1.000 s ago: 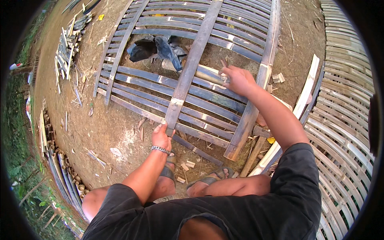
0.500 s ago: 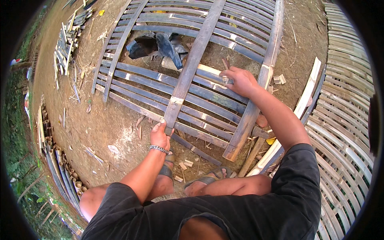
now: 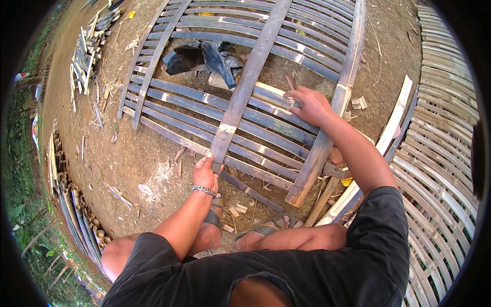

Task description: The person aligns bamboo slats onto a frame on the ground. They secure the slats using a hatchet to drive nails into the wood and trim the edges of the bamboo slats.

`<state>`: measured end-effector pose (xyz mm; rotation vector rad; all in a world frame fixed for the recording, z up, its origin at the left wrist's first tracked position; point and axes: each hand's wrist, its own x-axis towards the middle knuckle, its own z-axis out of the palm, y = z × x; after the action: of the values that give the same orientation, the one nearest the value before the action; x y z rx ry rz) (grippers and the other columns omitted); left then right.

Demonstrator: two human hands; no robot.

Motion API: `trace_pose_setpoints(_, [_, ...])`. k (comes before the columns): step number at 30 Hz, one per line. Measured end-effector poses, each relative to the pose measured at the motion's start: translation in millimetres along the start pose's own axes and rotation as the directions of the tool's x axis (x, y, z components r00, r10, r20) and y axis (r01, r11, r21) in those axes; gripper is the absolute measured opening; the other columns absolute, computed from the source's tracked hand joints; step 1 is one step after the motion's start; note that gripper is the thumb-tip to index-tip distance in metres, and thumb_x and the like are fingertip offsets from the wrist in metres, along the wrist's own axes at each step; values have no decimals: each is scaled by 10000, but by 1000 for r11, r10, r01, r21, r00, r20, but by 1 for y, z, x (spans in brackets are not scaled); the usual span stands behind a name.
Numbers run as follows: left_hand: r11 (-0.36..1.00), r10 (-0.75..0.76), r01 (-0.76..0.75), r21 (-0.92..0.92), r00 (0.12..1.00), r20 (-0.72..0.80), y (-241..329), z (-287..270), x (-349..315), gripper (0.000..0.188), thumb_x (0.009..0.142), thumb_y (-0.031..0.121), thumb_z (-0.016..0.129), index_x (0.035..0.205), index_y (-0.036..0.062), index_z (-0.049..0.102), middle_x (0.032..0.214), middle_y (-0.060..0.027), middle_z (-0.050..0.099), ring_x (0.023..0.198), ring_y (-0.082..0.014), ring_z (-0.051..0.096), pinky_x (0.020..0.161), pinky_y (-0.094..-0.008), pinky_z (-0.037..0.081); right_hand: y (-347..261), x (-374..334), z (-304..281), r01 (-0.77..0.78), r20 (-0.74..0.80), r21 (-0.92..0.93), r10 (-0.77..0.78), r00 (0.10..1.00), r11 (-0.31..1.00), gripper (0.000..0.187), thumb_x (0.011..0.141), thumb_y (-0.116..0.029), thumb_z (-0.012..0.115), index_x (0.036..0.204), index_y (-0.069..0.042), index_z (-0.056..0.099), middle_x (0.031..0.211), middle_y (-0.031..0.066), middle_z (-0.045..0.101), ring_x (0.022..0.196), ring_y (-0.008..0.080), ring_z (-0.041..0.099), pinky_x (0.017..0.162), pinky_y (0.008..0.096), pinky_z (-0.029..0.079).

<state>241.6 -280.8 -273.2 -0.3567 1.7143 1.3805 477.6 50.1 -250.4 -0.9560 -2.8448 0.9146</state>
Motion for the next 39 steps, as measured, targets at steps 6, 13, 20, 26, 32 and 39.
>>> trace_pose_setpoints(6, [1000,3,-3,17,1000,9,-1,0,2,211,1025,188,611,1161,27,609,1036,-68,691,894,-177,689,760,-345,603,-1,-2,0,-25,-3,33,25,1000,999,376,859,-294,767,1217,-214,683,1109,105,668,1065,343,660,921,454,538])
trace_pose_setpoints(13, [998,-50,46,42,993,104,8,-6,1,293,1016,235,627,1208,15,598,1104,-100,678,957,-202,670,796,-386,595,8,-7,-13,-6,61,95,1,998,995,418,853,-224,765,1259,-159,691,1155,133,677,1102,351,648,977,447,525])
trace_pose_setpoints(20, [19,895,-640,768,354,273,34,40,-21,392,946,174,697,1260,-34,588,1218,-183,654,1233,-350,577,1088,-459,414,41,-67,-48,-266,-256,304,348,902,915,430,885,-205,771,1293,-104,678,1095,129,687,975,269,683,894,377,553])
trace_pose_setpoints(26, [-100,630,-832,546,372,682,70,136,19,391,917,179,718,1239,-15,610,1279,-225,605,1242,-400,539,1088,-444,411,36,-146,-12,-590,-174,552,773,610,590,422,934,-247,740,1289,-31,667,988,135,716,882,203,698,817,351,561])
trace_pose_setpoints(32, [-233,636,-661,713,451,626,68,200,68,576,905,332,732,1346,-8,584,1253,-236,617,1204,-419,551,1065,-485,420,16,-152,54,-413,-190,799,835,516,437,449,972,-245,688,1317,39,643,1138,162,742,988,181,704,891,316,540])
trace_pose_setpoints(39, [-90,628,-636,766,561,539,86,210,84,651,761,373,856,1242,-28,676,1199,-248,687,1125,-394,646,1009,-450,496,-8,-130,59,-329,-179,890,904,388,317,437,984,-225,682,1314,60,645,1150,128,735,992,151,673,893,291,520])
